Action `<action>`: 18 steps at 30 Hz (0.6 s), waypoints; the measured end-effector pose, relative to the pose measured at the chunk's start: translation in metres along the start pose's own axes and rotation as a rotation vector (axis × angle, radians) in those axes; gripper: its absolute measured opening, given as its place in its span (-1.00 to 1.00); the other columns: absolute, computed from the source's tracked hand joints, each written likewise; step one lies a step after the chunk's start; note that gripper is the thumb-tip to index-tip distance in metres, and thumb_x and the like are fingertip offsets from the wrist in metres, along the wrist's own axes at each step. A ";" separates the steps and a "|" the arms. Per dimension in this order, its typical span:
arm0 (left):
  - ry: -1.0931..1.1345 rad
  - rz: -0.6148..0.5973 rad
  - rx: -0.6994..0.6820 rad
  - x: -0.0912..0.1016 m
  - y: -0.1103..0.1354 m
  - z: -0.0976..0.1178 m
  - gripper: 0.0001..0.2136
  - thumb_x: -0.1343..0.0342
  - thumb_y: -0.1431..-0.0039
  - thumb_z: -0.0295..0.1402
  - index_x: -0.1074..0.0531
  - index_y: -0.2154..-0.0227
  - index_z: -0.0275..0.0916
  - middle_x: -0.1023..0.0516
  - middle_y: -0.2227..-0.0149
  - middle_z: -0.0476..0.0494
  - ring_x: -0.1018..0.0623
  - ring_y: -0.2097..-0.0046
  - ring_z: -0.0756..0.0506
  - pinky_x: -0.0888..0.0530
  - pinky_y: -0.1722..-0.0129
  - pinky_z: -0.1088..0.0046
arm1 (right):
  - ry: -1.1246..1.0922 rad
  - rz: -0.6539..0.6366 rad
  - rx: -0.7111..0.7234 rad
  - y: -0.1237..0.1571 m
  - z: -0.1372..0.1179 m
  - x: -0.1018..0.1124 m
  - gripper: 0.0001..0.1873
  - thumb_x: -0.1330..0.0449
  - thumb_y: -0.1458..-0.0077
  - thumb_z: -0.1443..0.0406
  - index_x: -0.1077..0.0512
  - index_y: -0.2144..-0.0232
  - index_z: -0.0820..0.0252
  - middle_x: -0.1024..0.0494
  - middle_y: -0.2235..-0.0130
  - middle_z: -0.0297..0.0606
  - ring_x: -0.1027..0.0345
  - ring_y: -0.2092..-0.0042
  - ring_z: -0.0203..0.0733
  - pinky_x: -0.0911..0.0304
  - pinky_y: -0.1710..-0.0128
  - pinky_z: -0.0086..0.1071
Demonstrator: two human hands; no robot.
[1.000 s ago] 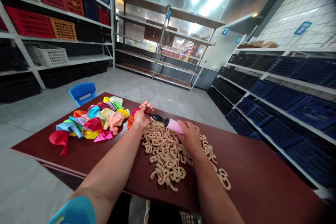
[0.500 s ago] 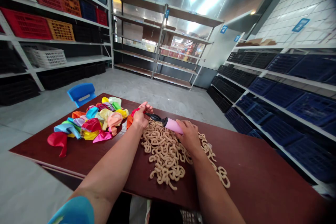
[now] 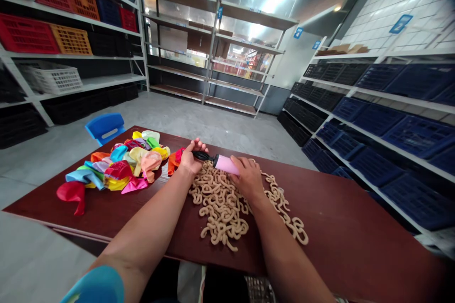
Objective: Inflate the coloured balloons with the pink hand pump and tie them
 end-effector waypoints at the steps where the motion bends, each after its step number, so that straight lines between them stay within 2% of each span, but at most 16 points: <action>1: -0.001 -0.023 0.011 -0.003 0.001 -0.001 -0.84 0.03 -0.16 -0.34 -0.37 0.44 -0.29 -0.39 0.54 -0.04 -0.44 0.46 0.01 -0.41 0.39 0.41 | 0.002 0.007 -0.001 0.000 0.000 0.000 -0.45 -0.12 -0.01 0.20 -0.18 -0.08 0.08 -0.34 0.03 -0.17 -0.12 0.05 -0.05 0.05 0.08 -0.23; 5: -0.029 -0.123 0.016 -0.017 0.008 -0.001 -0.66 0.07 -0.15 -0.15 -0.24 0.62 -0.27 -0.31 0.60 -0.04 -0.40 0.48 -0.03 -0.42 0.37 0.29 | -0.012 0.019 -0.006 -0.001 0.001 0.001 -0.46 -0.11 -0.02 0.20 -0.18 -0.08 0.08 -0.33 0.01 -0.19 -0.11 0.05 -0.07 0.06 0.06 -0.24; 8: -0.041 -0.161 -0.012 -0.027 0.014 0.004 -0.54 0.13 -0.13 -0.04 -0.05 0.73 -0.25 -0.12 0.71 0.02 -0.30 0.57 0.00 -0.39 0.42 0.31 | -0.021 0.037 -0.014 -0.002 0.001 0.004 -0.45 -0.10 -0.03 0.21 -0.16 -0.09 0.09 -0.32 0.00 -0.19 -0.10 0.02 -0.07 0.08 0.03 -0.25; 10: -0.040 -0.168 -0.041 -0.032 0.018 0.009 -0.51 0.14 -0.13 -0.02 0.06 0.74 -0.24 -0.02 0.73 0.04 -0.23 0.62 0.03 -0.36 0.48 0.37 | -0.002 0.052 -0.042 -0.003 0.003 0.005 -0.43 -0.09 -0.03 0.22 -0.13 -0.11 0.11 -0.32 -0.01 -0.16 -0.08 0.00 -0.06 0.11 0.00 -0.23; 14: -0.055 -0.130 -0.086 -0.034 0.020 0.014 -0.49 0.10 -0.12 -0.04 0.16 0.72 -0.24 0.03 0.74 0.06 -0.20 0.64 0.04 -0.30 0.55 0.44 | 0.078 0.064 -0.173 -0.002 0.014 0.002 -0.38 -0.12 0.01 0.27 -0.09 -0.12 0.19 -0.33 0.02 -0.09 -0.07 0.00 -0.03 0.12 0.01 -0.20; 16: -0.057 -0.114 -0.103 -0.035 0.020 0.017 -0.50 0.10 -0.12 -0.05 0.17 0.71 -0.23 0.04 0.74 0.07 -0.18 0.65 0.04 -0.28 0.57 0.44 | 0.103 0.039 -0.222 -0.001 0.019 -0.003 -0.45 -0.13 0.02 0.26 -0.16 -0.06 0.20 -0.37 0.09 -0.10 -0.11 0.05 -0.04 0.06 0.07 -0.23; 18: -0.060 -0.099 -0.133 -0.036 0.020 0.024 -0.51 0.12 -0.14 -0.08 0.17 0.71 -0.23 0.05 0.75 0.07 -0.17 0.67 0.04 -0.26 0.59 0.45 | 0.111 0.005 -0.223 -0.002 0.021 -0.008 -0.61 -0.11 0.00 0.24 -0.26 0.08 0.18 -0.39 0.17 -0.14 -0.13 0.11 -0.08 0.02 0.14 -0.29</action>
Point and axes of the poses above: each hand's wrist, its own y-axis away from the middle knuckle, its own x-axis out of the back of the hand, z = x × y, the point moved 9 cm from there along -y, towards the middle knuckle
